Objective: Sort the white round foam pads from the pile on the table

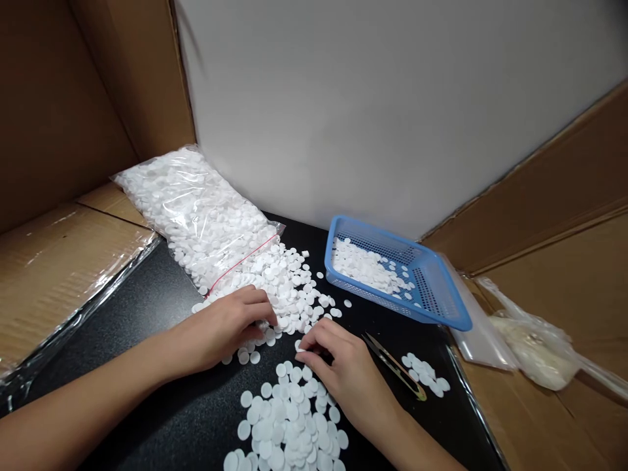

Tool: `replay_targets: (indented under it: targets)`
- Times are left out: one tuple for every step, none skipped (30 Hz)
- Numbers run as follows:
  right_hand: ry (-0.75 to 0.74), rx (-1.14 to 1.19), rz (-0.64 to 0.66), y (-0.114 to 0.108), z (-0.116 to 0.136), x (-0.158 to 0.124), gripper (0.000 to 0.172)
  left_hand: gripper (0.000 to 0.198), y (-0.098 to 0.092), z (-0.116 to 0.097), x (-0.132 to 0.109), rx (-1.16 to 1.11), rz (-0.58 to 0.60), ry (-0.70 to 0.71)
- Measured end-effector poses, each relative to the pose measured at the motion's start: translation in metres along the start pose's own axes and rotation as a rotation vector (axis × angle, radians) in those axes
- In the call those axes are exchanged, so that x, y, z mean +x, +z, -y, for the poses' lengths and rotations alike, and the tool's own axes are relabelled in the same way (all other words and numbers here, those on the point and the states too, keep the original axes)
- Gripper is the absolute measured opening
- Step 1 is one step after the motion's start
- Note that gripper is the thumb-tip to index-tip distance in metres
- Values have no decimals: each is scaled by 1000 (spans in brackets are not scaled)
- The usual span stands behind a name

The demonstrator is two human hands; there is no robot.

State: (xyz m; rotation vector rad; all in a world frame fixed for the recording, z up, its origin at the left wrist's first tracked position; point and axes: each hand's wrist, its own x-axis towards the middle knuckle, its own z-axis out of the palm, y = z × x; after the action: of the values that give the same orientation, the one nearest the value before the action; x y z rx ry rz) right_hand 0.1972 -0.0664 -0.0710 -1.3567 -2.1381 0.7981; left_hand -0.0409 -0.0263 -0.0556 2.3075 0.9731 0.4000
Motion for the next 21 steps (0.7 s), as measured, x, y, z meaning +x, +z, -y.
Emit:
replay_targets:
  targets:
    - [-9,21,-3,-1,-1,-2,19,19,2,-1,0,34,0,8]
    - [-12,41,-3,-2,-2,-4,18,16,4,-3,0,70,-3,13]
    - [-8,57,-3,-3,-3,-6,18,14,7,-4,0,105,-12,15]
    - [5,65,-5,-5,-4,-7,19,14,9,-5,-1,139,-28,17]
    - [26,62,-4,-7,-5,-8,19,15,12,-6,-1,169,-46,18]
    - [52,46,-3,-9,-6,-8,20,16,15,-6,-1,196,-63,19]
    - [80,24,-1,-11,-7,-7,21,17,17,-7,-1,215,-78,18]
    - [106,4,5,-12,-7,-6,22,17,19,-7,-1,228,-87,15]
    - [127,-11,10,-14,-7,-5,23,17,20,-8,-1,235,-93,12]
    - [147,-18,15,-16,-8,-3,24,17,21,-8,-1,237,-98,10]
    - [165,-17,24,-18,-7,-2,24,17,21,-8,-1,237,-105,10]
    - [181,-11,35,-20,-7,-1,24,16,21,-9,0,241,-111,15]
    - [193,-4,56,-23,-7,-1,23,16,20,-9,0,252,-108,29]
    - [200,2,82,-25,-6,-1,23,15,19,-9,0,273,-95,52]
    - [202,10,114,-27,-5,-2,22,15,18,-9,0,303,-79,82]
    - [200,21,149,-29,-5,-3,22,15,17,-8,0,336,-63,114]
    - [195,33,182,-30,-4,-4,22,17,16,-8,0,367,-53,146]
    - [190,41,202,-31,-4,-5,22,19,16,-9,1,390,-53,171]
    - [184,41,207,-32,-4,-5,21,20,15,-9,1,400,-61,186]
    - [174,33,193,-31,-4,-5,20,21,16,-11,1,390,-75,189]
    - [153,19,163,-30,-4,-5,19,21,16,-12,0,351,-84,174]
